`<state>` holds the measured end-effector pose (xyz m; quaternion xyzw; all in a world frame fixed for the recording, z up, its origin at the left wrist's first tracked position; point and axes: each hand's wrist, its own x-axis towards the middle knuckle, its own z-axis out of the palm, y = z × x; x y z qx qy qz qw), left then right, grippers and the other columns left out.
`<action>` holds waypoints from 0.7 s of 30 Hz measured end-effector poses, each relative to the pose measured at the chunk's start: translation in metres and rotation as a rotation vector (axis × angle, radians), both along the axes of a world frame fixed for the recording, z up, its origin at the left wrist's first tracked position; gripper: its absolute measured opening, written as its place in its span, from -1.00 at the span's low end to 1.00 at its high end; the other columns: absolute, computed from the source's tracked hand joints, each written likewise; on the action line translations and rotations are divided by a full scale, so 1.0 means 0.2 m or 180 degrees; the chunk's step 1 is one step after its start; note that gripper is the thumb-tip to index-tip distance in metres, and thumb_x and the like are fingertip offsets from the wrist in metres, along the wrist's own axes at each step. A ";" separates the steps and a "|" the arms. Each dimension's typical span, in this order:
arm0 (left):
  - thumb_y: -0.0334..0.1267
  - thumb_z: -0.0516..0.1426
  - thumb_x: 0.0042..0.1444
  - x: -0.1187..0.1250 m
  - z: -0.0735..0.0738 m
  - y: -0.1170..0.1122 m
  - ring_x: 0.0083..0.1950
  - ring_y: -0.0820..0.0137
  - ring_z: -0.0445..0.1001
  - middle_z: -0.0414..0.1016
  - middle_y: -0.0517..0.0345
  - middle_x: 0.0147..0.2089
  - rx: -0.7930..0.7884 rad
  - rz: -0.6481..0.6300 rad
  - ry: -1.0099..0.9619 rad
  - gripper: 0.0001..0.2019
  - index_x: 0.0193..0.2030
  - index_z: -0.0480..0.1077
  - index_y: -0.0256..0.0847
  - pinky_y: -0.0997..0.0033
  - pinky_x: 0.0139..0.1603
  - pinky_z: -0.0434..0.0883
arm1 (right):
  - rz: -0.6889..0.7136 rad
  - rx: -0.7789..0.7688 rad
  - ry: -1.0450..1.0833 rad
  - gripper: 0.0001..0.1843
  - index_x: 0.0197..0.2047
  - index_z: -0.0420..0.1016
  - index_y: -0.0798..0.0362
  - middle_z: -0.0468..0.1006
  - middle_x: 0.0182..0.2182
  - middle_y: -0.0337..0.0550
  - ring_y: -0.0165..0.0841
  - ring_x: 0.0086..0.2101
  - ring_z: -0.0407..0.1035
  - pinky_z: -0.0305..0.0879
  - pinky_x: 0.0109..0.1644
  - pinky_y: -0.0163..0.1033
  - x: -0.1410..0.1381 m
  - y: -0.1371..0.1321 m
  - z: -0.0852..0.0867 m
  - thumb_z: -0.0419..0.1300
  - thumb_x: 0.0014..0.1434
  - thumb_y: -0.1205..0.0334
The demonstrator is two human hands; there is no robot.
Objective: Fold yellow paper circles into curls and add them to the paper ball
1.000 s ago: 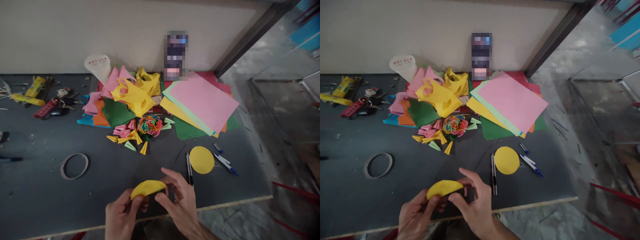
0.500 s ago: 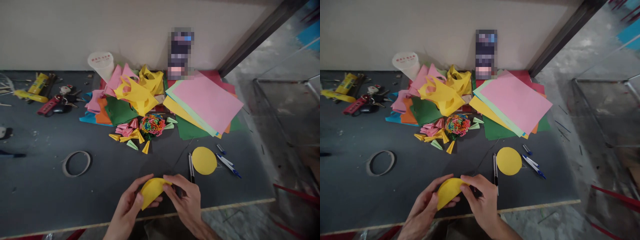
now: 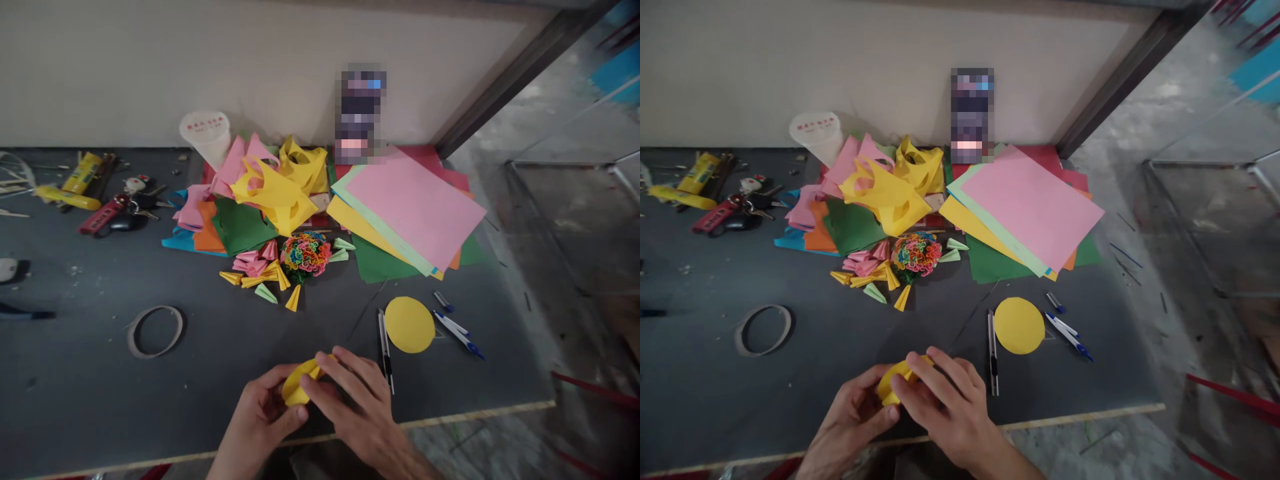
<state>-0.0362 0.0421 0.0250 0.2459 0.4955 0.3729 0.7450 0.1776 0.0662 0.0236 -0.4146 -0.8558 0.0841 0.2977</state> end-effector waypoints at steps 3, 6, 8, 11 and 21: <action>-0.14 0.46 0.11 0.01 -0.02 -0.03 0.13 0.12 0.71 0.75 -0.06 0.15 -0.0010 -0.0018 0.0145 -0.52 0.17 0.62 -0.06 0.37 0.13 0.60 | 0.0219 -0.0023 -0.0145 -0.63 0.26 0.60 -0.19 0.73 0.11 -0.30 -0.25 0.05 0.66 0.59 0.12 -0.28 0.01 0.01 0.02 0.15 0.50 0.28; -0.18 0.47 0.09 0.01 -0.03 -0.06 0.39 0.10 0.55 0.59 0.03 0.39 0.0129 0.0104 0.0177 -0.35 0.34 0.50 0.11 0.34 0.37 0.49 | 0.0346 -0.0148 -0.0034 -0.62 0.29 0.57 -0.16 0.73 0.10 -0.32 -0.27 0.05 0.67 0.59 0.16 -0.31 0.02 0.01 0.03 0.07 0.55 0.24; -0.11 0.45 0.11 0.02 -0.01 -0.06 0.45 0.06 0.49 0.54 0.02 0.44 0.0174 0.0121 -0.0003 -0.31 0.40 0.44 0.13 0.29 0.41 0.46 | 0.0381 -0.0324 0.0030 -0.59 0.34 0.52 -0.17 0.71 0.13 -0.30 -0.25 0.09 0.65 0.58 0.21 -0.28 0.03 0.01 0.03 0.06 0.54 0.26; -0.04 0.39 0.19 0.02 0.00 -0.04 0.23 0.08 0.65 0.66 -0.07 0.28 0.0102 0.0155 0.0007 -0.44 0.32 0.52 -0.01 0.32 0.21 0.58 | 0.0427 -0.0458 0.0103 -0.57 0.35 0.50 -0.20 0.72 0.11 -0.33 -0.23 0.08 0.66 0.56 0.24 -0.27 0.05 0.00 0.02 0.13 0.50 0.29; -0.12 0.39 0.20 0.09 -0.03 -0.03 0.05 0.16 0.69 0.73 0.04 0.09 -0.0356 0.1225 -0.0066 -0.51 0.25 0.51 -0.07 0.38 -0.02 0.63 | -0.0095 -0.0240 0.0578 -0.64 0.11 0.66 -0.11 0.74 0.06 -0.21 -0.21 0.11 0.62 0.58 0.22 -0.20 0.02 0.01 -0.03 0.23 0.38 0.46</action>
